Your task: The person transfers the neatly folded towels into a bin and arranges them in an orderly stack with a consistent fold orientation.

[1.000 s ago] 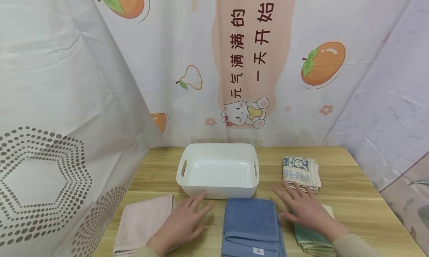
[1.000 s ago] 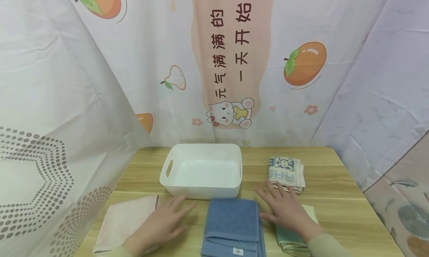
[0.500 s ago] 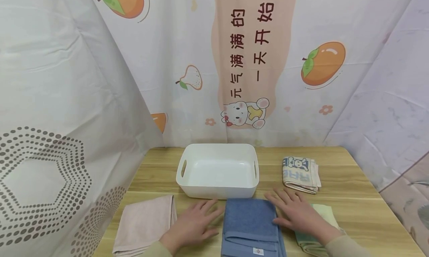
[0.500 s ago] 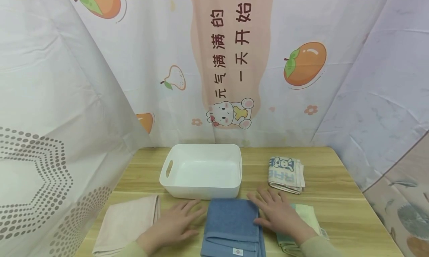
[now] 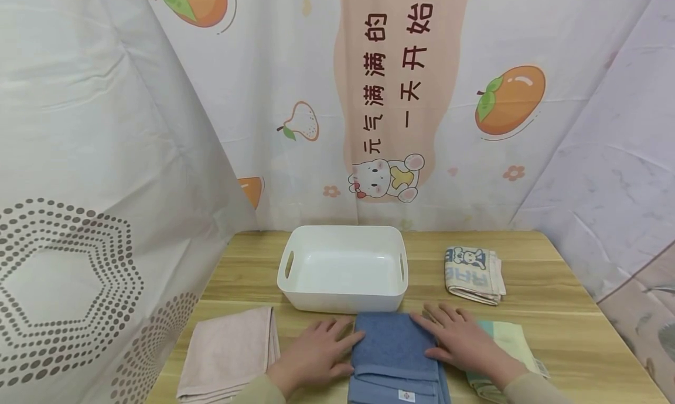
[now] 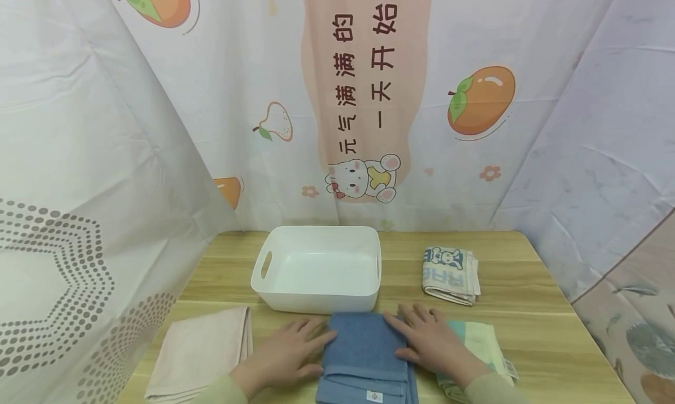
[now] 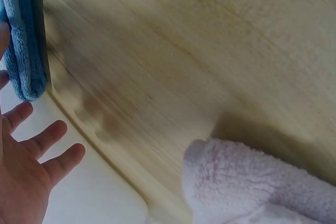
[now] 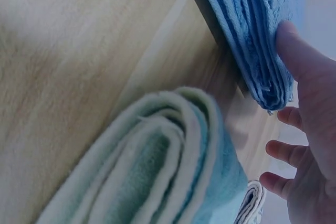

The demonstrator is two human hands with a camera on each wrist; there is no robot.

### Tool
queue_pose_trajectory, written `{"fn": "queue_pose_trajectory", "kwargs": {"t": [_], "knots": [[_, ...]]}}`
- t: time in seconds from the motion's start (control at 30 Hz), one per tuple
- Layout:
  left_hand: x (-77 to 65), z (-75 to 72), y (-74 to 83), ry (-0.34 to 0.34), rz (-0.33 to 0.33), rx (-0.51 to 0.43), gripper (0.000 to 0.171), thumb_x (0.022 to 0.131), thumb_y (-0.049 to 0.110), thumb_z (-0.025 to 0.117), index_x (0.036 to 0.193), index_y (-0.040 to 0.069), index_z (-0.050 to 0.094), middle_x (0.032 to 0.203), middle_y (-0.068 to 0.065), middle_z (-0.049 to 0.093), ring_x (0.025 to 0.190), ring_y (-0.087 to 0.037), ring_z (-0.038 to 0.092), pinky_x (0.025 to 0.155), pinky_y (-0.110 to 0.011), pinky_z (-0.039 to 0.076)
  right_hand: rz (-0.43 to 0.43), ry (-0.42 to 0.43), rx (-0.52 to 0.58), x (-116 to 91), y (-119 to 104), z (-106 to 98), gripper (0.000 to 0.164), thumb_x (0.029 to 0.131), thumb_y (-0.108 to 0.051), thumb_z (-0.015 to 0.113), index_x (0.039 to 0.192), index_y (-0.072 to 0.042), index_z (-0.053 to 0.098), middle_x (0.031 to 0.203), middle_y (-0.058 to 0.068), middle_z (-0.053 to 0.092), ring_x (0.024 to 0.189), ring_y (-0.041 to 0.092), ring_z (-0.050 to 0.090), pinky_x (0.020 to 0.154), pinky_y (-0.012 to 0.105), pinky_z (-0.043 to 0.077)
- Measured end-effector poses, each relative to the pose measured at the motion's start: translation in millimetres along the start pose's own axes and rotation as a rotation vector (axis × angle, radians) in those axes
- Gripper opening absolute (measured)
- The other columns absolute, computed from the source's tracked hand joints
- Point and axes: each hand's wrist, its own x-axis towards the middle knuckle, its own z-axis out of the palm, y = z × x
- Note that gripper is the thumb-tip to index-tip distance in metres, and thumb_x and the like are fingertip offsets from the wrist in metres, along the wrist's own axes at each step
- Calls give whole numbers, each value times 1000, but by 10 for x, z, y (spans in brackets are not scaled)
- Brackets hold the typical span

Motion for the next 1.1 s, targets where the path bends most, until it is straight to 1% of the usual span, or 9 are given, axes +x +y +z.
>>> {"fn": "queue_pose_trajectory", "kwargs": {"t": [0.17,0.27,0.47,0.63,0.8,0.93,1.1], "knots": [[11,18,15,14,25,20,65,103,64,41,160,33,35,158,-3,40,130,-24,51,104,-47,49,13,-35,39,5,-25,6,68,95,-58,62,151,-22,51,136,10,61,122,37,57,92,60,49],[11,15,28,11,32,27,64,103,63,41,159,33,36,157,-3,42,129,-25,53,102,-46,50,20,-55,53,13,-36,4,69,95,-59,62,151,-21,51,134,9,62,122,36,57,93,60,48],[7,-1,45,-8,29,11,63,104,61,43,160,33,35,157,-4,43,131,-25,52,103,-47,50,28,-53,85,37,-52,5,71,92,-56,68,150,-16,52,129,7,63,119,33,59,93,59,48],[4,-4,49,-25,34,4,63,104,60,43,160,33,34,157,-4,42,132,-25,51,104,-46,49,74,-85,168,57,-60,-1,78,90,-53,72,150,-9,50,127,7,62,118,31,59,96,58,48],[2,-14,53,-36,42,-10,63,104,58,46,160,32,33,157,-3,41,133,-25,50,105,-45,49,111,-113,210,73,-60,-2,81,88,-51,75,150,-6,49,124,8,62,116,32,59,96,59,47],[1,-11,51,-25,52,-19,63,104,56,48,160,31,35,157,-4,41,133,-25,50,104,-45,50,124,-112,232,89,-63,8,83,85,-48,78,150,-5,49,119,7,62,111,30,59,94,59,48],[-3,8,50,5,56,-33,56,106,45,50,158,29,39,155,-5,43,133,-24,51,103,-45,50,157,-127,278,111,-81,18,85,84,-44,81,150,-2,48,117,3,59,105,24,58,94,58,48]]}}
